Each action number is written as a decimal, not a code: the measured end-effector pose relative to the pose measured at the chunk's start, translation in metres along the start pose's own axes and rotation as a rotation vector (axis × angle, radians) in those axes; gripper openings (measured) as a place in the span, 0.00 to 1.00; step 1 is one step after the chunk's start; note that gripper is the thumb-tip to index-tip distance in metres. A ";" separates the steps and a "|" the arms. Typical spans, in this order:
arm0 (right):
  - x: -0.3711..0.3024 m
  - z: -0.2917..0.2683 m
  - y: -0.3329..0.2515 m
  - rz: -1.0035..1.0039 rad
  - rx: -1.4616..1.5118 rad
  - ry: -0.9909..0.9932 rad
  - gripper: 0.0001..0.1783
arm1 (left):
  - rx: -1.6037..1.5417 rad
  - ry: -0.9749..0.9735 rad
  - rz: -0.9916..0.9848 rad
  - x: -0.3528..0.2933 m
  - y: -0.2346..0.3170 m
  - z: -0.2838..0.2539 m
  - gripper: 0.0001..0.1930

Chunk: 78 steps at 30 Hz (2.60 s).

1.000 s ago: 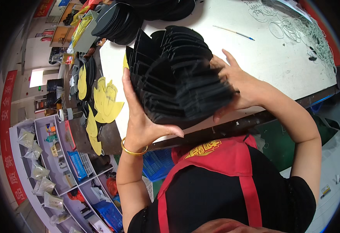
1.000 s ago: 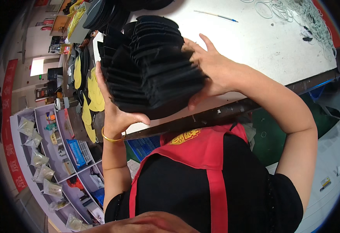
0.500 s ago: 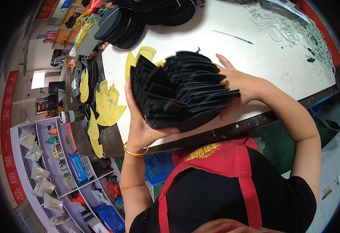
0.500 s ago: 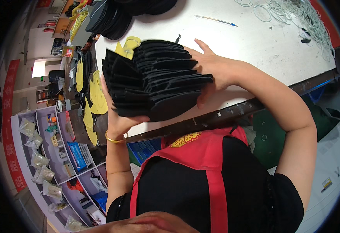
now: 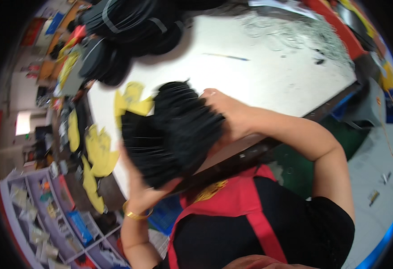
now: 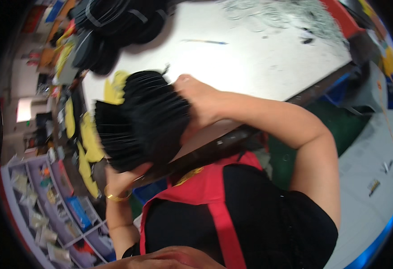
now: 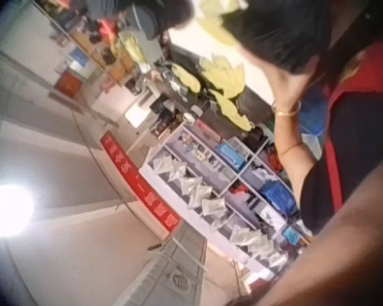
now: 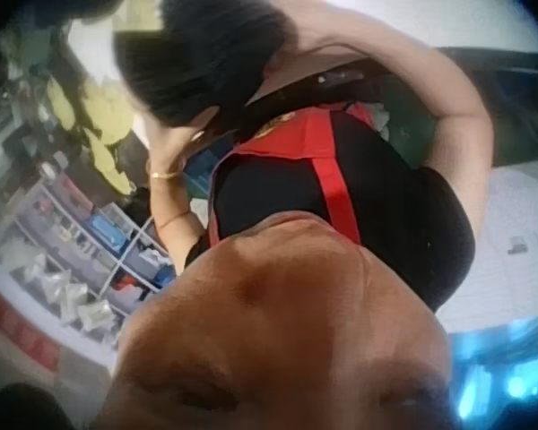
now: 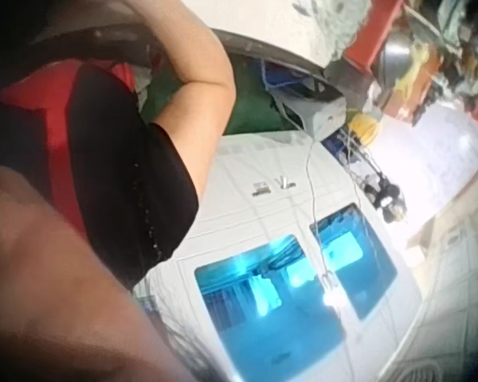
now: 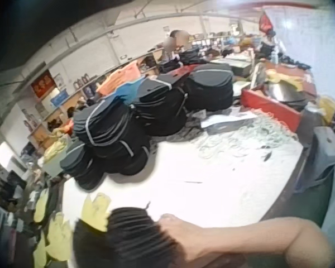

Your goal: The person is manually aligning and preparing shoe upper components, including black and yellow pieces, for further assembly.

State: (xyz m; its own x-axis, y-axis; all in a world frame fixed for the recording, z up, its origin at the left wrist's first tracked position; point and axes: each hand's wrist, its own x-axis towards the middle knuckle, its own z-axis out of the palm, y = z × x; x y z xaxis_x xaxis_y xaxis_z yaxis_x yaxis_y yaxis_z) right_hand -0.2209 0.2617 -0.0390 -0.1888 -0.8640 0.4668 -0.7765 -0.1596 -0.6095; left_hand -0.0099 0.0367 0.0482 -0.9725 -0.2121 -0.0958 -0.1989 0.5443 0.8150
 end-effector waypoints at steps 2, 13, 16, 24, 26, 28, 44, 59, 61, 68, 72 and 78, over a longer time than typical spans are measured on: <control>0.004 -0.025 -0.050 0.171 0.085 -0.096 0.39 | -0.480 -0.075 -0.311 0.008 0.031 -0.021 0.53; -0.047 -0.129 0.048 0.648 -0.813 0.060 0.15 | -0.673 -0.355 -0.562 0.038 -0.017 -0.009 0.38; -0.043 -0.151 0.090 0.669 -1.110 0.036 0.10 | -0.648 -0.342 -0.574 0.048 -0.016 -0.003 0.40; -0.044 -0.172 0.122 0.941 -0.010 0.649 0.07 | -0.674 -0.304 -0.549 0.042 -0.016 0.000 0.41; -0.054 -0.170 0.132 0.772 0.542 0.780 0.08 | -0.662 -0.346 -0.521 0.039 -0.014 -0.002 0.42; -0.043 -0.147 0.111 0.701 0.847 0.983 0.11 | -0.683 -0.333 -0.561 0.037 -0.019 -0.002 0.42; 0.002 -0.010 -0.009 0.799 1.215 -0.288 0.72 | -0.744 -0.103 -0.313 -0.019 -0.062 0.001 0.44; 0.029 0.026 -0.045 0.742 0.698 -0.137 0.54 | 0.711 0.006 0.823 0.040 0.051 -0.007 0.29; 0.036 0.025 -0.040 0.536 0.743 -0.239 0.45 | 0.774 -0.201 0.970 0.071 0.060 0.004 0.21; 0.052 0.007 -0.053 0.741 0.689 -0.432 0.26 | 0.498 -0.578 1.151 0.128 0.052 0.008 0.10; 0.032 0.011 -0.040 0.552 0.905 -0.146 0.37 | 0.162 -0.921 0.942 0.089 0.077 0.005 0.06; 0.040 0.000 -0.062 0.766 0.799 -0.282 0.46 | 0.734 -0.480 0.306 -0.029 0.030 -0.040 0.10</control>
State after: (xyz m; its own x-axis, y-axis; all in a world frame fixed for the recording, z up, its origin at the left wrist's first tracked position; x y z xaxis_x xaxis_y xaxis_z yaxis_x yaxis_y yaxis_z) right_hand -0.1804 0.2375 0.0176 -0.2275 -0.9256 -0.3024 0.1083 0.2846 -0.9525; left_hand 0.0174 0.0265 0.0980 -0.9084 0.2949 -0.2964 0.2072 0.9332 0.2936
